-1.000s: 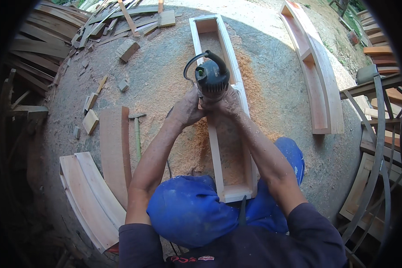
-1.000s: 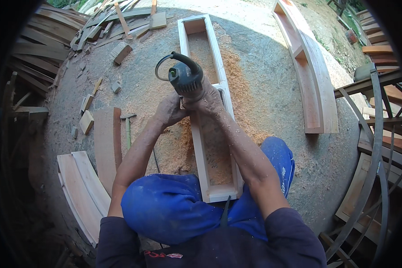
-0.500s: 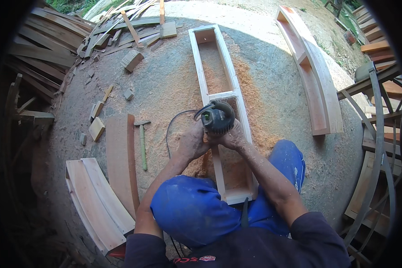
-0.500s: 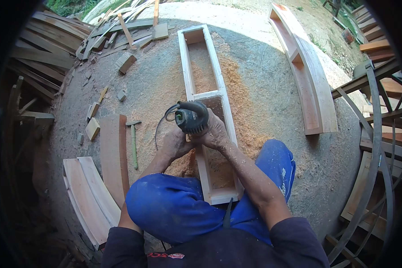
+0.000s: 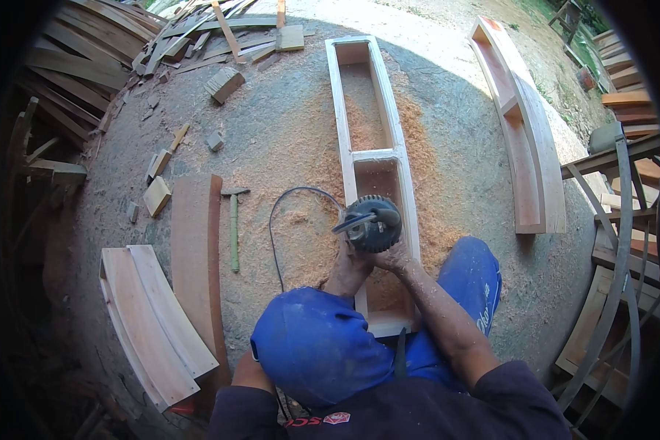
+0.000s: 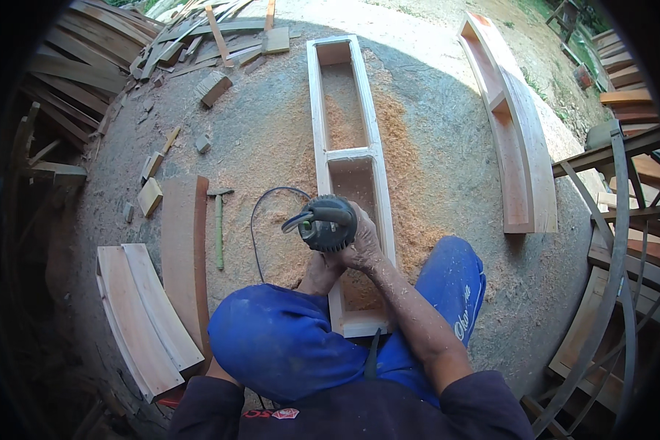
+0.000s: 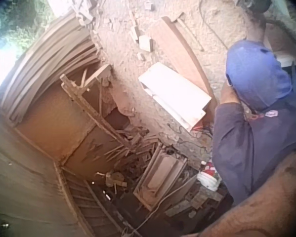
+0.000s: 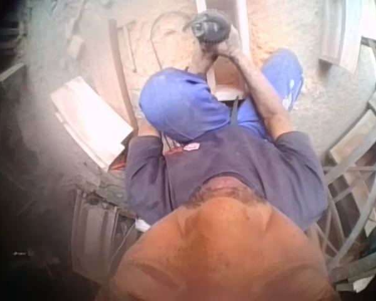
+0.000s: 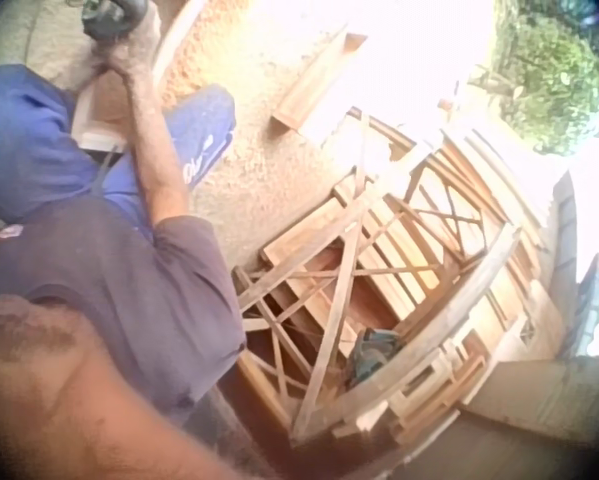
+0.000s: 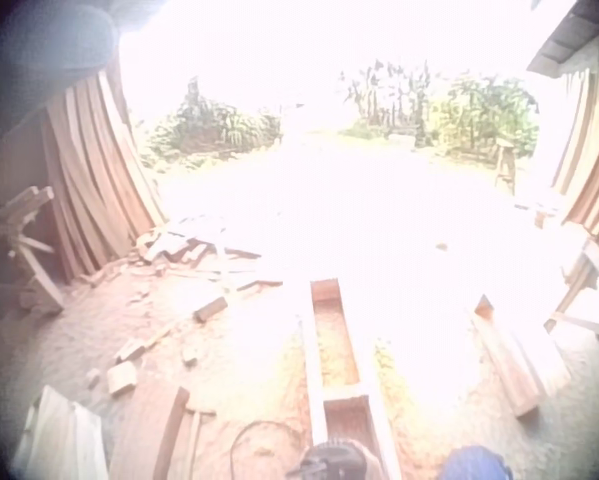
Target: The person uses a router to carve the inner and outer edges of a wooden box on the ground. They move the tool along the wood while holding the box steady by hand, creating sawdust across the floor.
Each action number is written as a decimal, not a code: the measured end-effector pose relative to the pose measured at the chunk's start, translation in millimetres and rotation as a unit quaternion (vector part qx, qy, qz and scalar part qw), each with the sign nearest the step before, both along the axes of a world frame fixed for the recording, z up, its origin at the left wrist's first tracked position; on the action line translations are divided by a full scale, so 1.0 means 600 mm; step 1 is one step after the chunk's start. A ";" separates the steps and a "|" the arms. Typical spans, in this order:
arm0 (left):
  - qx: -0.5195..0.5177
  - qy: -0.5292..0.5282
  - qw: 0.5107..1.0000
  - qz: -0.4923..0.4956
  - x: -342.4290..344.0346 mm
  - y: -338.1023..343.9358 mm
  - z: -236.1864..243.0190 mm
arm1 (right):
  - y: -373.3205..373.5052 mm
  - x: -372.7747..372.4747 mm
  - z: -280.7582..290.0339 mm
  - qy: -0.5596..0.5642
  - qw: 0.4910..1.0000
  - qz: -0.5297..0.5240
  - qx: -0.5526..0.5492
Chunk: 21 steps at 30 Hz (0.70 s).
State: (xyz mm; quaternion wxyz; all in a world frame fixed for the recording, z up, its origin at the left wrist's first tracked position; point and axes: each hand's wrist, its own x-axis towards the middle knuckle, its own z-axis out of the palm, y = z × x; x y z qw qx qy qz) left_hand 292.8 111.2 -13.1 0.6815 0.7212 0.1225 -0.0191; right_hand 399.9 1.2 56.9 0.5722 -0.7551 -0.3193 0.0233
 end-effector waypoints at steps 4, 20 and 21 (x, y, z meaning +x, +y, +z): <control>0.026 0.027 0.999 -0.018 0.011 -0.005 0.040 | -0.001 0.011 -0.023 0.020 1.000 -0.011 0.012; 0.098 0.064 0.992 -0.040 0.011 0.004 0.059 | 0.037 0.079 -0.024 0.022 0.999 -0.027 -0.034; 0.085 0.092 0.991 -0.040 0.009 0.006 0.059 | 0.043 0.086 -0.027 0.004 0.997 -0.020 -0.075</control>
